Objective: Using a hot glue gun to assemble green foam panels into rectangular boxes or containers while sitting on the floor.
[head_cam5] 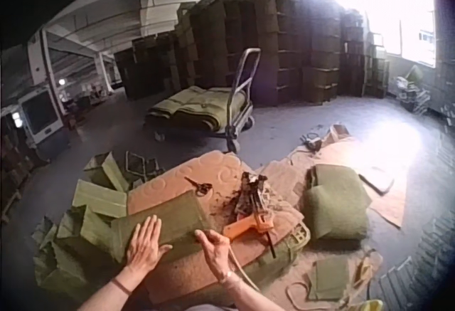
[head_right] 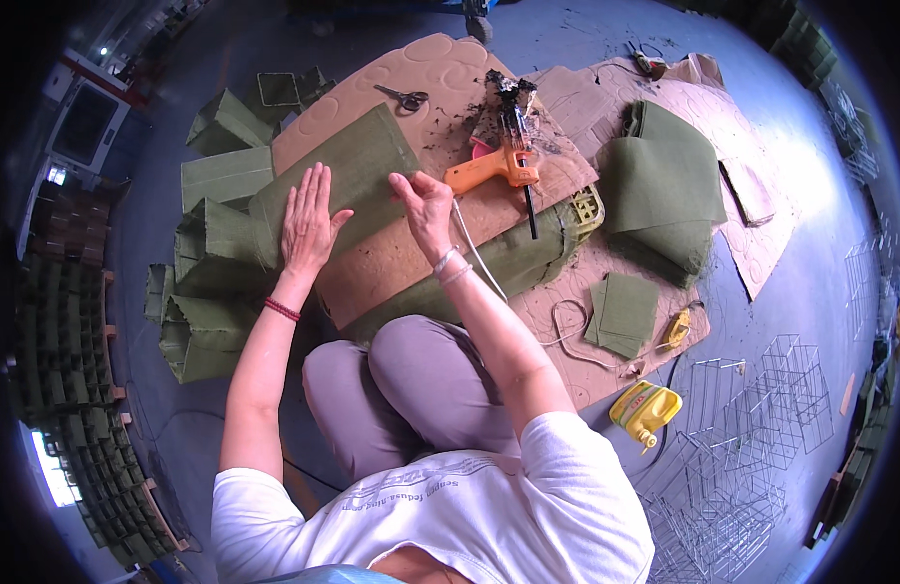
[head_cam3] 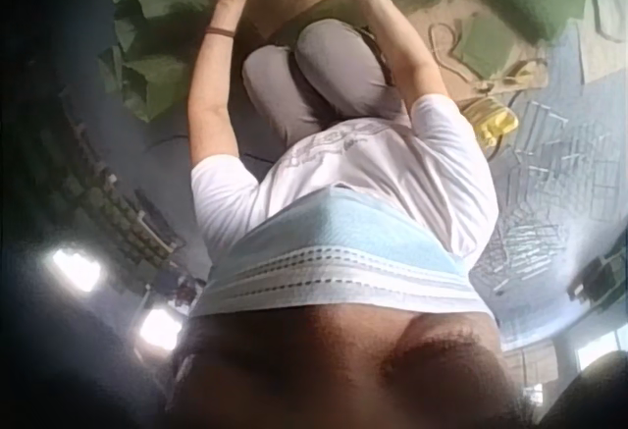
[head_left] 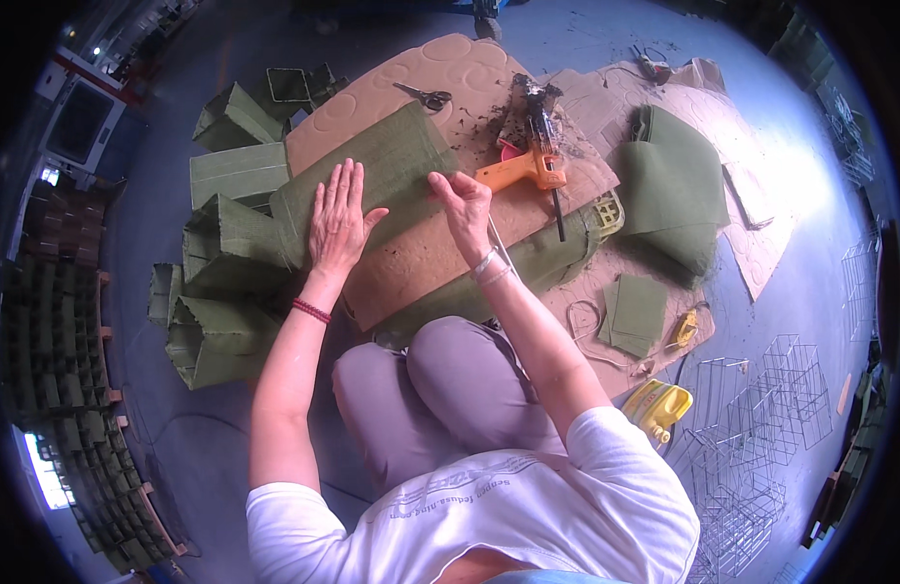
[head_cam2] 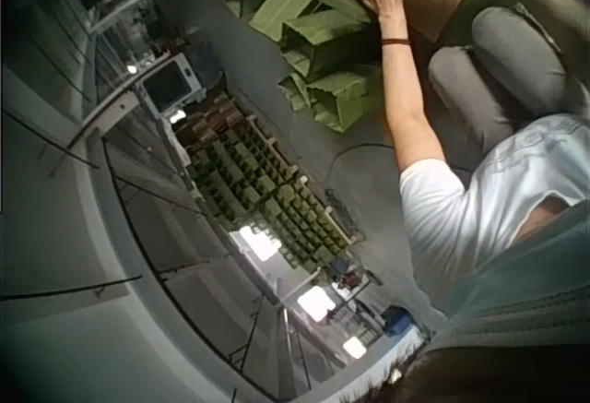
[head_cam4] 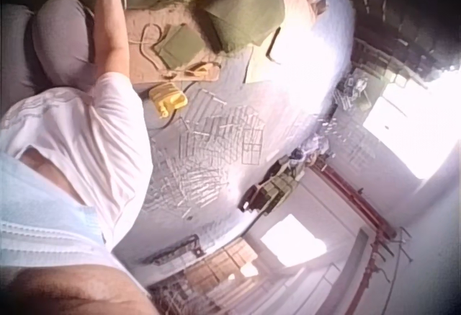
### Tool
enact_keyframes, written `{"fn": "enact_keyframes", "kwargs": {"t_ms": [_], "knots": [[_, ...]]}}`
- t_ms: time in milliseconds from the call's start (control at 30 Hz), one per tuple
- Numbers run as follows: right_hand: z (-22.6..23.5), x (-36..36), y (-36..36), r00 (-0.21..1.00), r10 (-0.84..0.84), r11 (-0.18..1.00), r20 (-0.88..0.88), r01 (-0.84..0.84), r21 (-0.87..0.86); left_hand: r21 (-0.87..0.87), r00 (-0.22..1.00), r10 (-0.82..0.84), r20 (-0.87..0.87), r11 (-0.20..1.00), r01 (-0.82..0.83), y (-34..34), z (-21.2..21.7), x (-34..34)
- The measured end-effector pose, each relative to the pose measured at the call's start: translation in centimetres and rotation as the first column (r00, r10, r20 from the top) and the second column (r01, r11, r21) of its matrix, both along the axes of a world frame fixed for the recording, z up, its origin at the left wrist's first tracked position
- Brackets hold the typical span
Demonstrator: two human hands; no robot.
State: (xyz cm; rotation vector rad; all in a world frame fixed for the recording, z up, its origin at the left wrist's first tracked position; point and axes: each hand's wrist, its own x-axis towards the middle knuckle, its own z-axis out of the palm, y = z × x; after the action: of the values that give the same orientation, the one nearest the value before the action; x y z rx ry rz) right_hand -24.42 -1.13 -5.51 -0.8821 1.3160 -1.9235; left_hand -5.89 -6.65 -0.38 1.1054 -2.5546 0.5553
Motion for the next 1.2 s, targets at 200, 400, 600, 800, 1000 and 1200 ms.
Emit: {"fn": "enact_keyframes", "kwargs": {"t_ms": [200, 400, 600, 800, 1000, 1200], "knots": [[-1.3, 0.5, 0.0, 0.994, -0.004, 0.999, 0.106, 0.008, -0.042, 0.009, 1.0, 0.02, 0.019, 1.0, -0.021, 0.2, 0.1, -0.1], [-2.3, 0.2, -0.5, 0.984, 0.028, 0.997, 0.175, -0.016, -0.069, -0.02, 0.999, 0.011, 0.033, 1.0, -0.01, 0.4, -0.1, -0.3], [-2.3, 0.2, -0.9, 0.979, 0.05, 0.996, 0.199, -0.034, -0.083, -0.009, 1.0, -0.005, 0.022, 1.0, 0.005, 0.4, -0.3, -0.1], [-2.9, 0.0, -1.0, 0.975, 0.067, 0.996, 0.21, -0.054, -0.07, 0.065, 0.995, -0.097, 0.017, 0.993, 0.096, 0.9, 0.7, 0.0], [-2.7, 0.2, -1.1, 0.976, 0.077, 0.994, 0.204, -0.06, -0.088, 0.055, 0.996, -0.085, 0.016, 0.995, 0.084, 0.7, 0.8, 0.2], [-2.2, 0.0, -0.7, 0.976, 0.071, 0.996, 0.206, -0.058, -0.069, 0.143, 0.972, -0.175, -0.155, 0.97, 0.197, -0.5, 2.1, -1.9]]}}
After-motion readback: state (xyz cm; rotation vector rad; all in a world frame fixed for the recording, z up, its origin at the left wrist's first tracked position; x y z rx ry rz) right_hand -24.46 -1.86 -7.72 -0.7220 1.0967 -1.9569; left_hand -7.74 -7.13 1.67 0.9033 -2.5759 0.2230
